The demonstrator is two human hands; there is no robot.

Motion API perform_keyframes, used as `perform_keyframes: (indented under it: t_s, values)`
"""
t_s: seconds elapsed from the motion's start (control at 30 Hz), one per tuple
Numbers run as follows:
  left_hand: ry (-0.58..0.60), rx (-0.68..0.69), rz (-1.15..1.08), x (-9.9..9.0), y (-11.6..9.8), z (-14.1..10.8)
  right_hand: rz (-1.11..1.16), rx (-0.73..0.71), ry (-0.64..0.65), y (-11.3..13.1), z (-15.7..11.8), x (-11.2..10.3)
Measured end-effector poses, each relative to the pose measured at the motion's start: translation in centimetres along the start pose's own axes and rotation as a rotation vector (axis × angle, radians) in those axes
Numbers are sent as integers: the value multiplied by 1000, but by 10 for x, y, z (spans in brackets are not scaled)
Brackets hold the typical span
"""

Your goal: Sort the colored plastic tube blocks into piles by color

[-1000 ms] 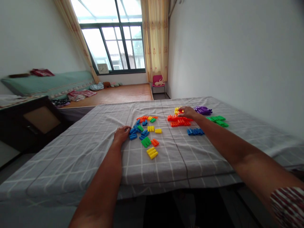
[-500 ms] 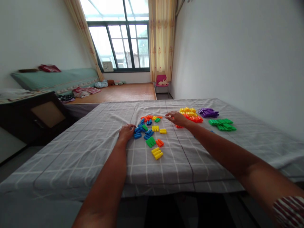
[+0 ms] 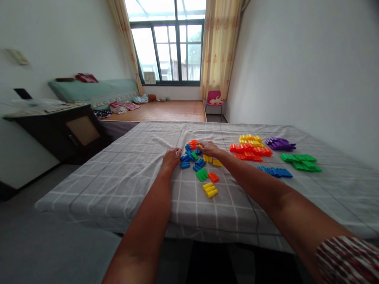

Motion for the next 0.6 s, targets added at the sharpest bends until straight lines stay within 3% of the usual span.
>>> perform_keyframes:
  t_s: [0.1,0.17,0.3,0.37,0.5,0.6]
  values:
    - [-8,61,-39,-1,-6,-1,84,-136,-3,15,-24,-12]
    - [3,118,-60,-1,-13,-2,119,-170,15,7,-50,-22]
    - [53,169,-80,1,-25,-4,72,-90,145,-24,-100,-20]
    - [71,176,-89,4,-28,-6,41,-57,172,-28,-114,-11]
    - [90,203,-99,8,-31,-8,118,-51,106,-3,-113,2]
    - [81,196,-88,8,-27,-9,216,-75,-37,23,-103,-5]
Point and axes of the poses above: each hand's wrist, its own z-axis towards the middle knuckle, its own x-axis out of the palm, y = z × x, the point moved 7 cm from there along z, towards the middle knuckle, and after that the axes turned 6 degrees about y, right-handed, at the moved point
